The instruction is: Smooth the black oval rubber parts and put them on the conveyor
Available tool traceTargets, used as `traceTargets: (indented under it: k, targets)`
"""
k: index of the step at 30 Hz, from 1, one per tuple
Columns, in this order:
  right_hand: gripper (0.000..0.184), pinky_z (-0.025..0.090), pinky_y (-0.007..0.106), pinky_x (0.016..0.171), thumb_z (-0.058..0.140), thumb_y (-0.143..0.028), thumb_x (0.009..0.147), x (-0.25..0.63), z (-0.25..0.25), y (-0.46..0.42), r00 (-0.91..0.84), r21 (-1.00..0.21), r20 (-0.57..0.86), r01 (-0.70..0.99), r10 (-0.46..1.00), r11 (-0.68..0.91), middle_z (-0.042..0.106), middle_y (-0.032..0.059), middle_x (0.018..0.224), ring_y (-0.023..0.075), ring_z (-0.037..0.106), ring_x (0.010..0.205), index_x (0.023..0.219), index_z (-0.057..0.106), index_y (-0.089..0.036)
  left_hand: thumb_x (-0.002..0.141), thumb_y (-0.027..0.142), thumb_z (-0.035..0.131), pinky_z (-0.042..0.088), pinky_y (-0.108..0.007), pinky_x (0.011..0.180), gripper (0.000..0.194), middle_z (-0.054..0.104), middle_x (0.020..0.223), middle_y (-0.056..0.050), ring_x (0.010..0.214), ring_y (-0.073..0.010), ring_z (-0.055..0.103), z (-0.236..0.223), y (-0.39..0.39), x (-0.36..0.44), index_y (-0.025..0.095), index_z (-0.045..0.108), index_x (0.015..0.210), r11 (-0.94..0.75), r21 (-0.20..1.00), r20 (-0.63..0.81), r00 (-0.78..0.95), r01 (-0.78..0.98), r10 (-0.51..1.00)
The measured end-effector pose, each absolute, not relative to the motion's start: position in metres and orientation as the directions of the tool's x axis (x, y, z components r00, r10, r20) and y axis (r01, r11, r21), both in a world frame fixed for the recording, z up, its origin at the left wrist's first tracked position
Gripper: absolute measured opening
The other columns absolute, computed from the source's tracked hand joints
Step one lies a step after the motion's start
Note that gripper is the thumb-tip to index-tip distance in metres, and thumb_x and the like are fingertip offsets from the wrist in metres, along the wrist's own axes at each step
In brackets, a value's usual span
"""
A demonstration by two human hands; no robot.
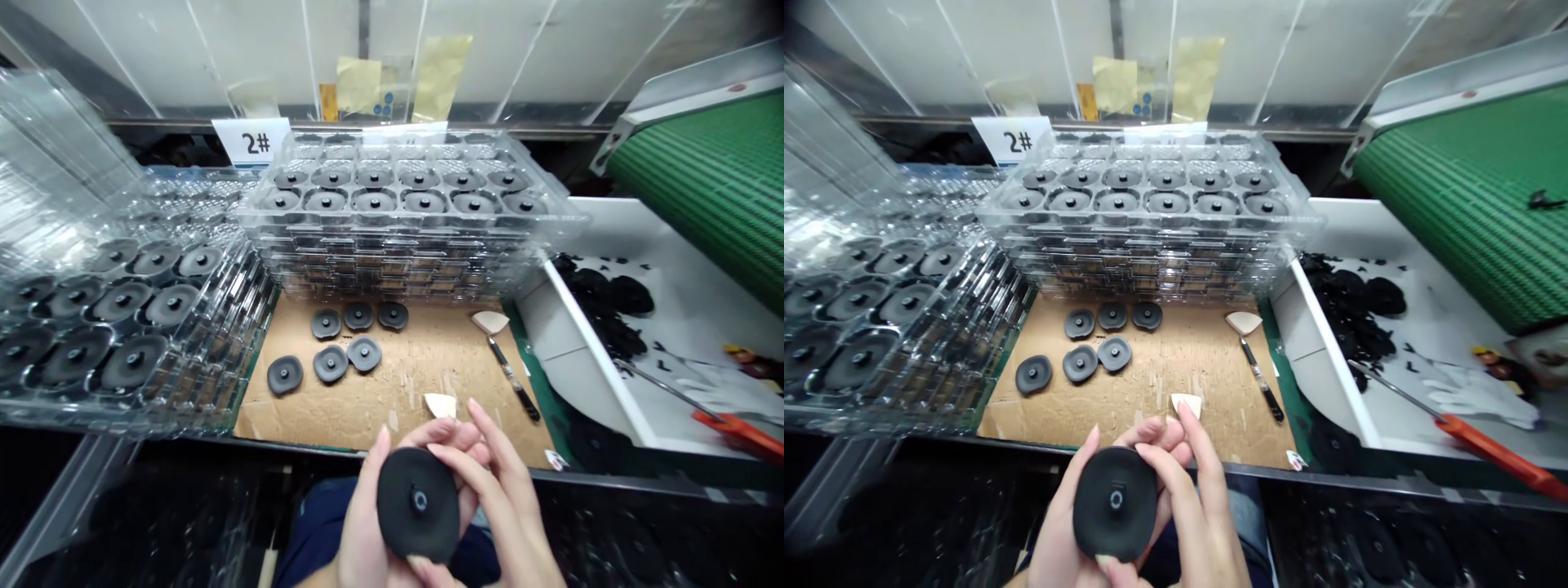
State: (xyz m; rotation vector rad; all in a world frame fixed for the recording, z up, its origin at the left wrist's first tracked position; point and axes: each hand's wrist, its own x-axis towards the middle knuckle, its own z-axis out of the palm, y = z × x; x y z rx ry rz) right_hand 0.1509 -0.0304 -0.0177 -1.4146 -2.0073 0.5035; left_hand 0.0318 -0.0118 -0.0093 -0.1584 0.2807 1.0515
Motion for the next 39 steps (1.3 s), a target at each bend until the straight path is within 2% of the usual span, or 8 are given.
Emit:
traceTargets:
  k: [11, 14, 17, 21, 26, 33, 36, 39]
  targets:
    - [0.046, 0.044, 0.044, 0.096, 0.057, -0.032, 0.075, 0.149, -0.022, -0.027, -0.212, -0.685, 0.217, 0.662, 0.953, 0.304, 0.023, 0.0134, 0.145, 0.0319, 0.033, 0.130, 0.118, 0.046, -0.018, 0.093, 0.036, 0.013, 0.027, -0.046, 0.107, 0.067, 0.073, 0.095, -0.018, 0.112, -0.0271, 0.058, -0.008, -0.003, 0.039, 0.008, 0.074, 0.082, 0.465, -0.096, -0.570, 0.432, -0.880, 0.699]
    - [0.047, 0.046, 0.039, 0.094, 0.057, -0.030, 0.076, 0.154, -0.026, -0.026, -0.211, -0.723, 0.202, 0.627, 0.956, 0.291, 0.023, 0.0144, 0.145, 0.0303, 0.036, 0.129, 0.119, 0.046, -0.017, 0.092, 0.038, 0.022, 0.028, -0.046, 0.107, 0.057, 0.072, 0.100, -0.016, 0.111, -0.0274, 0.058, -0.015, -0.004, 0.040, 0.011, 0.073, 0.087, 0.487, -0.020, -0.555, 0.415, -0.873, 0.721]
    - [0.050, 0.048, 0.033, 0.092, 0.061, -0.032, 0.075, 0.172, -0.036, -0.027, -0.222, -0.724, 0.205, 0.621, 0.953, 0.300, 0.036, 0.0123, 0.137, 0.0269, 0.046, 0.121, 0.122, 0.047, -0.021, 0.092, 0.034, 0.033, 0.033, -0.041, 0.105, 0.042, 0.070, 0.109, -0.013, 0.113, -0.0250, 0.057, -0.030, -0.007, 0.038, 0.013, 0.068, 0.100, 0.547, 0.141, -0.584, 0.377, -0.825, 0.719]
    - [0.045, 0.049, 0.030, 0.085, 0.059, -0.039, 0.076, 0.229, -0.064, -0.034, 0.123, -0.663, 0.143, 0.748, 0.982, 0.003, 0.054, 0.0055, 0.110, 0.0209, 0.058, 0.100, 0.118, 0.052, -0.026, 0.090, 0.017, 0.037, 0.046, -0.034, 0.093, 0.031, 0.068, 0.113, -0.011, 0.109, -0.0229, 0.060, -0.050, -0.009, 0.031, 0.012, 0.063, 0.106, 0.621, 0.231, -0.686, 0.328, -0.749, 0.650]
    - [0.064, 0.049, 0.035, 0.064, 0.051, -0.064, 0.071, 0.319, -0.106, -0.032, 0.482, -0.540, 0.129, 0.767, 0.867, -0.347, 0.048, 0.0015, 0.073, 0.0166, 0.051, 0.058, 0.113, 0.058, -0.016, 0.085, 0.006, 0.047, 0.054, -0.027, 0.068, 0.019, 0.076, 0.092, -0.009, 0.084, -0.0190, 0.070, -0.057, -0.009, 0.033, 0.008, 0.058, 0.099, 0.700, 0.216, -0.859, 0.208, -0.681, 0.467]
    - [0.084, 0.044, 0.030, 0.047, 0.043, -0.084, 0.058, 0.368, -0.137, -0.012, 0.503, -0.600, 0.063, 0.709, 0.862, -0.371, 0.040, -0.0044, 0.054, 0.0137, 0.043, 0.045, 0.092, 0.064, -0.010, 0.087, 0.009, 0.046, 0.051, -0.021, 0.049, 0.011, 0.075, 0.067, -0.005, 0.055, -0.0126, 0.069, -0.060, -0.007, 0.057, 0.009, 0.057, 0.089, 0.738, 0.166, -0.898, 0.208, -0.654, 0.387]
    - [0.079, 0.044, 0.027, 0.045, 0.045, -0.080, 0.062, 0.366, -0.128, -0.021, 0.498, -0.635, 0.060, 0.688, 0.865, -0.351, 0.043, -0.0044, 0.055, 0.0116, 0.042, 0.042, 0.098, 0.062, -0.012, 0.087, 0.009, 0.047, 0.051, -0.020, 0.046, 0.010, 0.075, 0.062, -0.003, 0.052, -0.0121, 0.068, -0.064, -0.005, 0.062, 0.011, 0.057, 0.085, 0.752, 0.145, -0.909, 0.213, -0.643, 0.358]
    - [0.056, 0.049, 0.027, 0.056, 0.047, -0.066, 0.075, 0.360, -0.091, -0.036, 0.516, -0.647, 0.104, 0.685, 0.850, -0.337, 0.056, 0.0011, 0.069, 0.0132, 0.052, 0.052, 0.098, 0.063, -0.017, 0.088, 0.009, 0.046, 0.051, -0.019, 0.045, 0.012, 0.074, 0.060, -0.002, 0.051, -0.0122, 0.068, -0.069, -0.004, 0.064, 0.012, 0.056, 0.083, 0.759, 0.137, -0.911, 0.220, -0.636, 0.348]
